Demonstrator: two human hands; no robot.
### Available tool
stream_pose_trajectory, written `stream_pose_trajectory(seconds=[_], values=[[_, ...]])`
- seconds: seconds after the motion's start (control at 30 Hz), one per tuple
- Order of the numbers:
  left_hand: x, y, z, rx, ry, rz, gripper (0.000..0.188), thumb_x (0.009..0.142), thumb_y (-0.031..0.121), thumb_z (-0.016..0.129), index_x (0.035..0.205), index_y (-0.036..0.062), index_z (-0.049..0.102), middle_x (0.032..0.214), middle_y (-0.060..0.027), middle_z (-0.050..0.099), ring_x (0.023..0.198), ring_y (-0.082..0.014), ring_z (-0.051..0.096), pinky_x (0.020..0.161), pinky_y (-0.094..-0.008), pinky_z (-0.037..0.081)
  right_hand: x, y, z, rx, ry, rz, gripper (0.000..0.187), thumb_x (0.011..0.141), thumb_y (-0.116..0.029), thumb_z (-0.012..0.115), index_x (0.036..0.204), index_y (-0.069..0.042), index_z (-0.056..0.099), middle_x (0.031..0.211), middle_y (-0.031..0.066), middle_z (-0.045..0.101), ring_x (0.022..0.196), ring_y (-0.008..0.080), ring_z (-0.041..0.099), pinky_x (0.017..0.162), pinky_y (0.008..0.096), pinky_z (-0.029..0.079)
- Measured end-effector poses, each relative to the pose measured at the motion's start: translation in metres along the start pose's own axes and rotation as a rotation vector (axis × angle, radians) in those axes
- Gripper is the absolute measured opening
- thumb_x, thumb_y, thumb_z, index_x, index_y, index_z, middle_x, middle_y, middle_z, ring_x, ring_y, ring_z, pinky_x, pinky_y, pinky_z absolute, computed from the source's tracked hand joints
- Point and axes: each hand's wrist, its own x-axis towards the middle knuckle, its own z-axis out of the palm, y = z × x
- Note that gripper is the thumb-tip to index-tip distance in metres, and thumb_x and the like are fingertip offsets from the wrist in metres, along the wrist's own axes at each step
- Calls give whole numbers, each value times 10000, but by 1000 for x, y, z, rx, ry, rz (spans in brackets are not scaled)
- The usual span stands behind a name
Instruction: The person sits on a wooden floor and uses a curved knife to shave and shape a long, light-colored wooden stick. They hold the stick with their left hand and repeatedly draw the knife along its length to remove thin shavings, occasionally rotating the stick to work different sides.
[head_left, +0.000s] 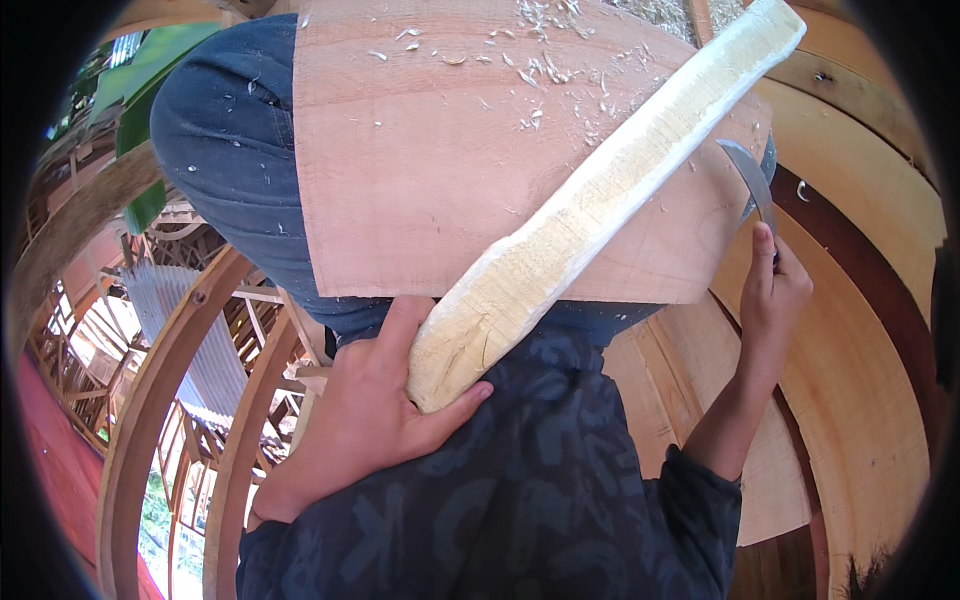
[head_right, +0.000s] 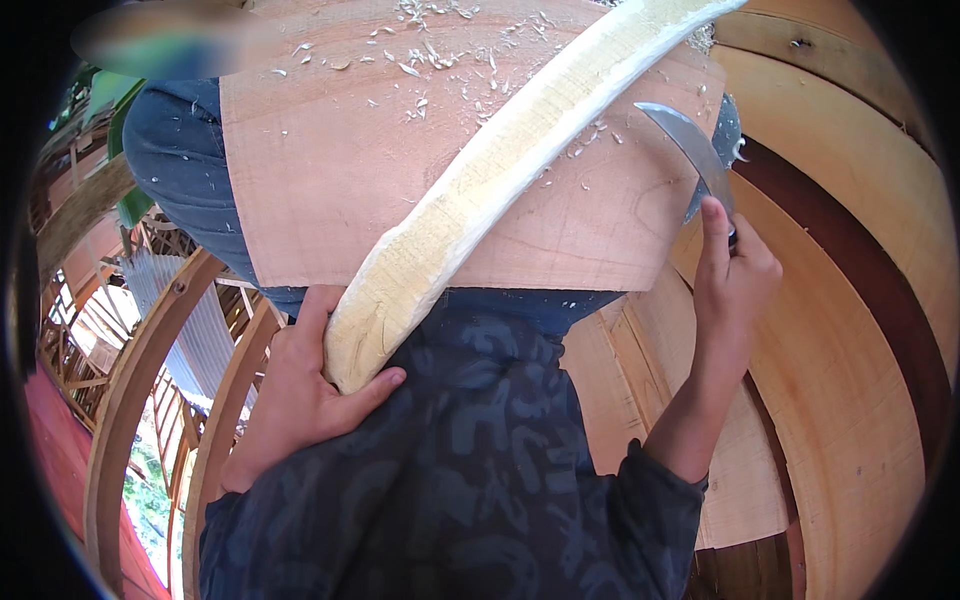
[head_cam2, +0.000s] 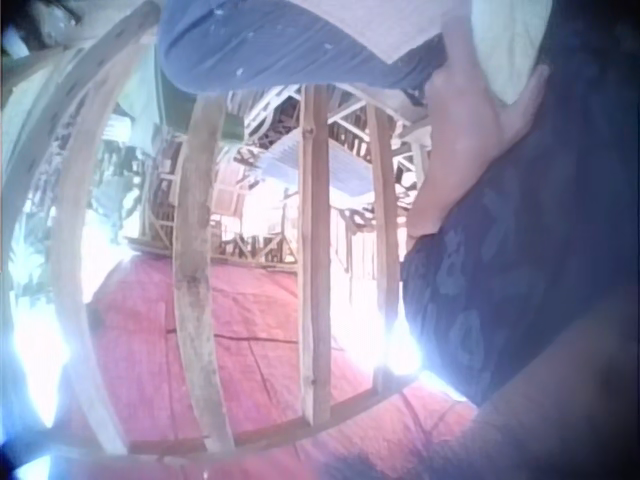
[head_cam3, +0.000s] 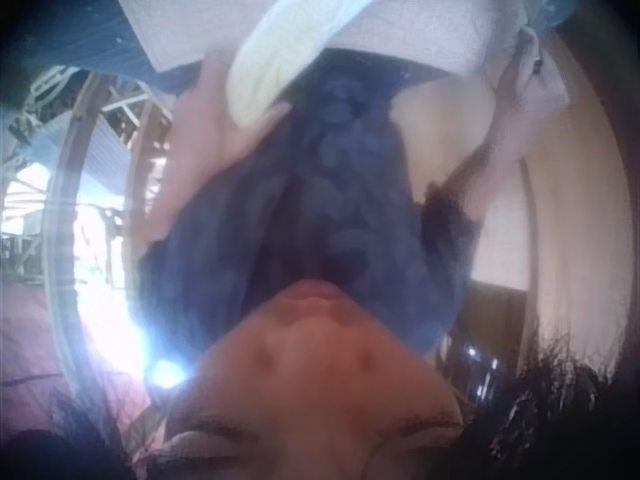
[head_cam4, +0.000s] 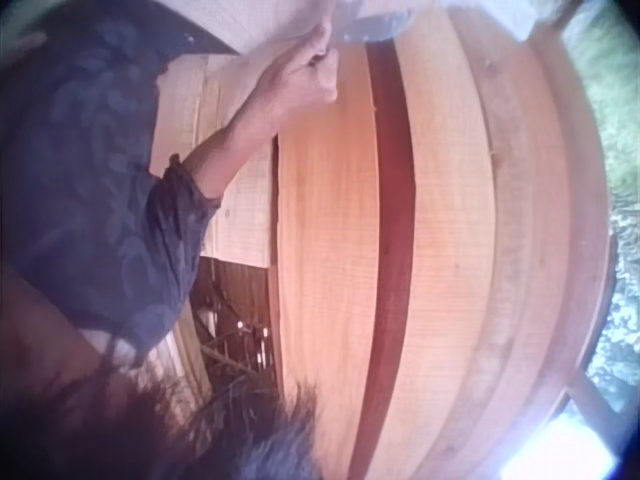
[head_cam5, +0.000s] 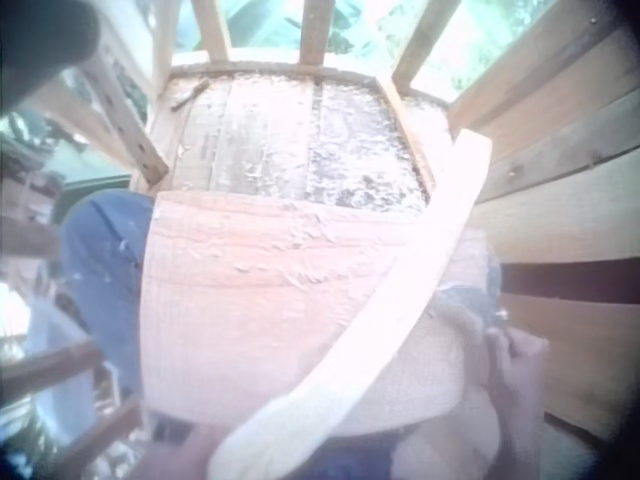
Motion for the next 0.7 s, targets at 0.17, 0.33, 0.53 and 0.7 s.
stream_pose_trajectory(seconds=[0.17,0.33,0.53,0.7], values=[[5,8,2,-51,-23,-112,557,724,261,772,1124,29,462,883,-191,637,831,-333,657,707,-381,501,-38,-31,-1,109,-225,-329,496,814,-415,688,606,-10,491,491,122,434,419,248,450,433,331,357],[6,5,0,-103,-39,-75,554,740,272,756,1129,21,452,847,-205,628,791,-363,649,668,-393,501,-46,-44,7,93,-288,-407,515,759,-471,707,589,-35,492,485,108,428,422,270,449,423,333,363],[6,14,0,-170,-82,-208,582,703,230,777,1157,43,465,970,-156,618,912,-264,628,797,-346,468,-39,-39,11,64,-210,-422,521,753,-488,703,600,-38,490,493,108,421,430,270,447,417,335,347],[6,13,-1,-180,-78,-206,591,699,238,778,1159,40,464,992,-158,610,932,-263,618,814,-349,462,-38,-38,14,51,-158,-456,517,785,-476,686,607,-31,492,492,106,407,434,248,427,424,331,338]])
